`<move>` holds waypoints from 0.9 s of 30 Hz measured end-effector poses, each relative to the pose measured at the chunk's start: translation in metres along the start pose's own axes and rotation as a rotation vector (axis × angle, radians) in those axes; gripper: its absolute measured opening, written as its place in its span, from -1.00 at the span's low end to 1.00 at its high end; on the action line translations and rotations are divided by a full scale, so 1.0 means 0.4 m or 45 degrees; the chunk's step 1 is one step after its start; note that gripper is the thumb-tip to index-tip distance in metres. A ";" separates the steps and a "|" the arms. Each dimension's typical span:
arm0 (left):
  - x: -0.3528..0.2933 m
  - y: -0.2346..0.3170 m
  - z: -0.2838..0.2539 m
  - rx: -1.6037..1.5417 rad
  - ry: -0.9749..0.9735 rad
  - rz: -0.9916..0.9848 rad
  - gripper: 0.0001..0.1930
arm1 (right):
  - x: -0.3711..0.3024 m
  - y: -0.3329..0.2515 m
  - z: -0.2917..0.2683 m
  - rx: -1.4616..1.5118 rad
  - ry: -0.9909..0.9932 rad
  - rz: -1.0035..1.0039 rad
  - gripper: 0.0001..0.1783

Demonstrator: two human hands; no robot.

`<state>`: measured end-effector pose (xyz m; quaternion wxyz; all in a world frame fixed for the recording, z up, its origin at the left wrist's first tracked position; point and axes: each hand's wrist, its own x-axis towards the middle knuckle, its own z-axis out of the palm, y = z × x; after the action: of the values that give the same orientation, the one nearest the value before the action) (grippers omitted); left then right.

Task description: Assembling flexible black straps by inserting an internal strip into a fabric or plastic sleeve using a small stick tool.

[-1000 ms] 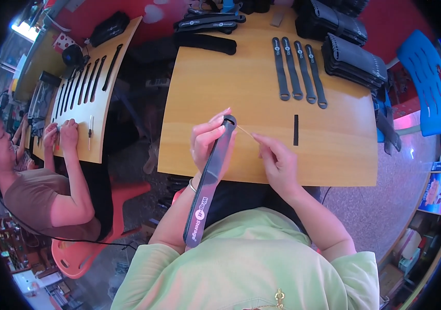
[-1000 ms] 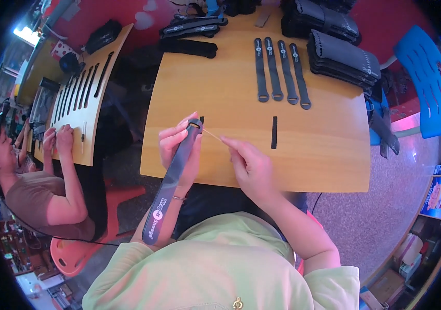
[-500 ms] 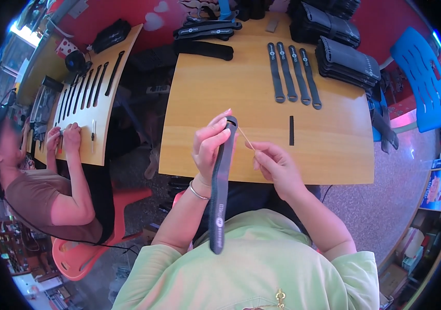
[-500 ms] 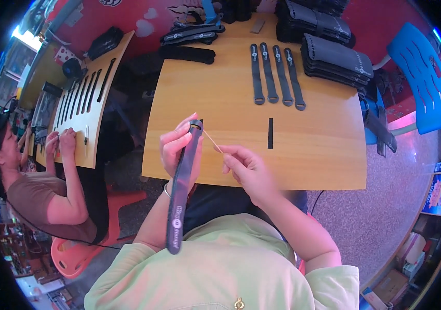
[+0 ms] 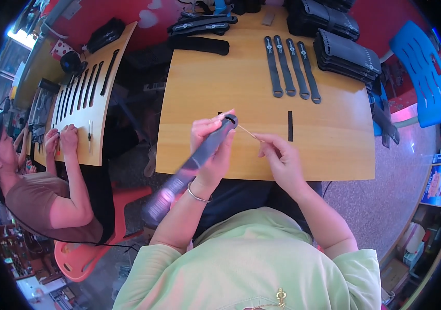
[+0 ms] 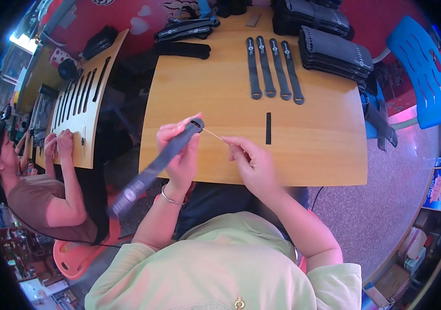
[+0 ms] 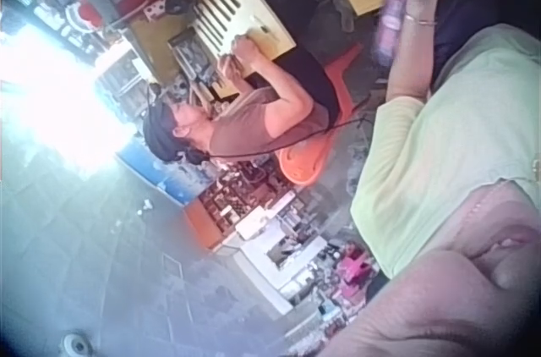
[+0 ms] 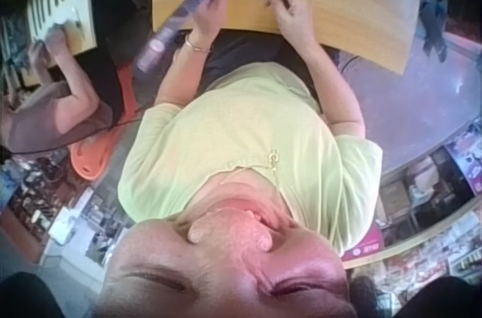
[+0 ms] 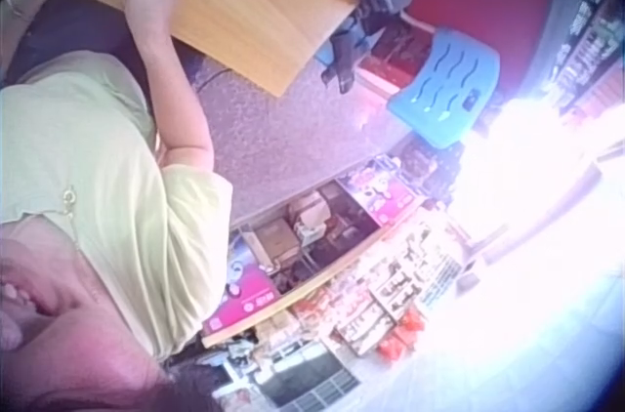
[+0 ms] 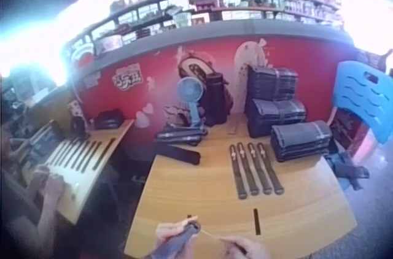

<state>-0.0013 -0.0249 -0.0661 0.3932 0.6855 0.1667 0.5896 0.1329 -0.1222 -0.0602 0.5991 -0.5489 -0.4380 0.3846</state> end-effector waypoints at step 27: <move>-0.019 0.036 0.043 -0.127 -0.101 -0.094 -0.69 | -0.004 -0.050 -0.008 -0.179 -0.037 0.038 -0.83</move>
<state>0.0098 -0.0452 -0.0603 0.4546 0.6813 0.1466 0.5547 0.1351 -0.1268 -0.0404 0.5470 -0.5904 -0.4642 0.3698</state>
